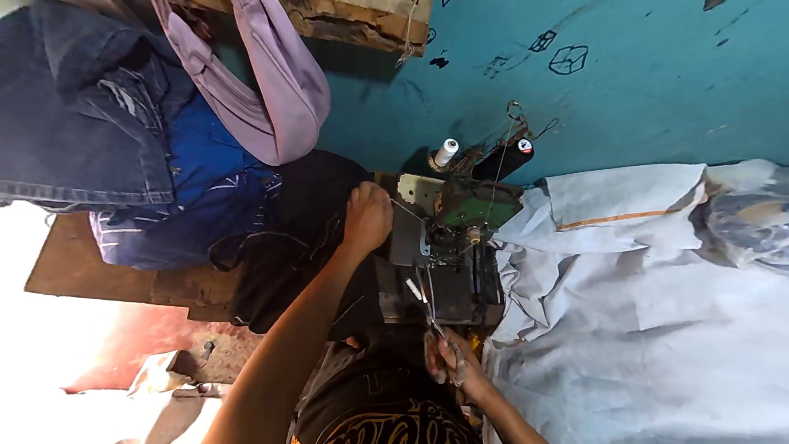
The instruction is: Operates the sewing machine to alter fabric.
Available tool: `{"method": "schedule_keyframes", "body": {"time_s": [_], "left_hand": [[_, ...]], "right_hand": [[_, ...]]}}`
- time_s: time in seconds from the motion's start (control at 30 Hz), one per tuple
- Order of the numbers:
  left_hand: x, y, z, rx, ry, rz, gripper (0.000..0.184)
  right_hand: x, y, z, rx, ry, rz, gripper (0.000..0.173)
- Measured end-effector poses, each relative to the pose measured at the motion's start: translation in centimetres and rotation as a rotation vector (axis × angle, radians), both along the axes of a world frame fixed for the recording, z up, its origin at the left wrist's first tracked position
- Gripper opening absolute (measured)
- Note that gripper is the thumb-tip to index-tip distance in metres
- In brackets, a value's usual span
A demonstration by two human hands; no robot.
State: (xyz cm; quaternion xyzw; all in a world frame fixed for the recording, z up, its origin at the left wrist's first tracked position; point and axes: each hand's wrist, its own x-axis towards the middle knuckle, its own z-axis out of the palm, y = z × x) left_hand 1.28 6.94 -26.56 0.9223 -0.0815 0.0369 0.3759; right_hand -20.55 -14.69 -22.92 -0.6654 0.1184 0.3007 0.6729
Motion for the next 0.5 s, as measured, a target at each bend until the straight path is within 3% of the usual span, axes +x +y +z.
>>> {"method": "schedule_keyframes", "body": {"time_s": [0.07, 0.1, 0.2, 0.33, 0.43, 0.5], "left_hand": [[-1.1, 0.5, 0.5, -0.124, -0.014, 0.093, 0.027], [-1.7, 0.8, 0.5, -0.163, -0.017, 0.127, 0.027], [-3.7, 1.5, 0.5, -0.192, 0.011, 0.145, 0.027], [-6.1, 1.6, 0.1, -0.209, 0.001, 0.165, 0.024], [-7.7, 1.2, -0.1, -0.232, -0.06, 0.161, 0.022], [-9.6, 1.9, 0.3, -0.216, -0.079, 0.182, 0.023]], "right_hand": [[1.4, 1.4, -0.4, 0.154, 0.047, -0.064, 0.07], [2.2, 2.1, -0.4, 0.178, 0.036, -0.097, 0.064], [5.2, 3.9, 0.0, 0.147, 0.0, -0.184, 0.045], [8.9, 6.0, 0.0, 0.098, -0.013, -0.342, 0.049], [9.9, 6.2, -0.7, -0.134, -0.156, -0.28, 0.035], [7.7, 4.8, -1.5, -0.42, -0.36, -0.03, 0.032]]}}
